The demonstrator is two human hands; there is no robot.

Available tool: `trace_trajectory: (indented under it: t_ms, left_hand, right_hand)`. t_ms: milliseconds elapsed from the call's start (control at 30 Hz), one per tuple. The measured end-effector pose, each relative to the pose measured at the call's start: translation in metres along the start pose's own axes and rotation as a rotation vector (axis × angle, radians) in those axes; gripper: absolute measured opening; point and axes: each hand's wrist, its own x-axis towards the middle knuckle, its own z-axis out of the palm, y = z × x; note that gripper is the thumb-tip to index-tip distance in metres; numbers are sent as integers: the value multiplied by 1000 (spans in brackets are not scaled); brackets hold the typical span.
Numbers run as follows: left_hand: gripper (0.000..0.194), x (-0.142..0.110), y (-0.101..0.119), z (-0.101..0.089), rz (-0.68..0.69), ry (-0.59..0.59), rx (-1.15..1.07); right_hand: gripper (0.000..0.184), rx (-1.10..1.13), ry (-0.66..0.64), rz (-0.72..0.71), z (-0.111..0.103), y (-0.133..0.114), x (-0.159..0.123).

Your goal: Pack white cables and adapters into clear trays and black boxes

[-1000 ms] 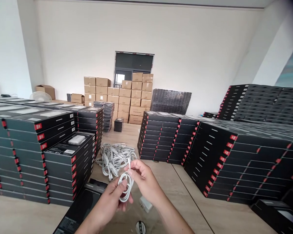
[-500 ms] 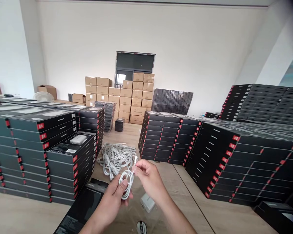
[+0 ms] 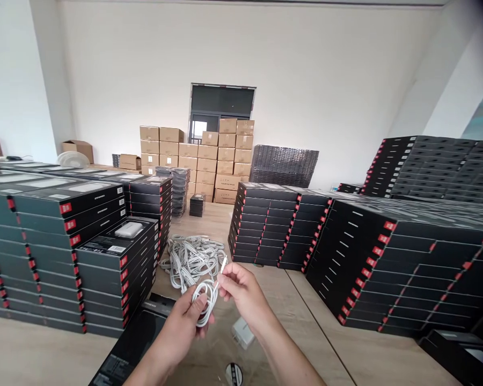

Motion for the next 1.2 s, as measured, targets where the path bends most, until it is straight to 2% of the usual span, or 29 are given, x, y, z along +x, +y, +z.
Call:
trace_trajectory:
  t_ms: [133, 333, 700, 1000, 1100, 1200]
  left_hand:
    - [50, -1, 3, 2, -33, 12, -51]
    - [51, -2, 1, 4, 71, 45, -13]
    - [40, 0, 0, -1, 146, 46, 70]
    - [39, 1, -1, 0, 157, 116, 75]
    - [38, -2, 2, 2, 176, 140, 128]
    - [35, -5, 3, 3, 215, 191, 238]
  right_hand:
    - [28, 16, 15, -11, 0, 1, 0]
    - [34, 17, 44, -31, -1, -3, -2]
    - [34, -21, 29, -67, 4, -4, -3]
    - [34, -76, 10, -88, 7, -1, -3]
    - [25, -203, 25, -125, 6, -4, -5]
    - [17, -627, 62, -233, 4, -11, -10]
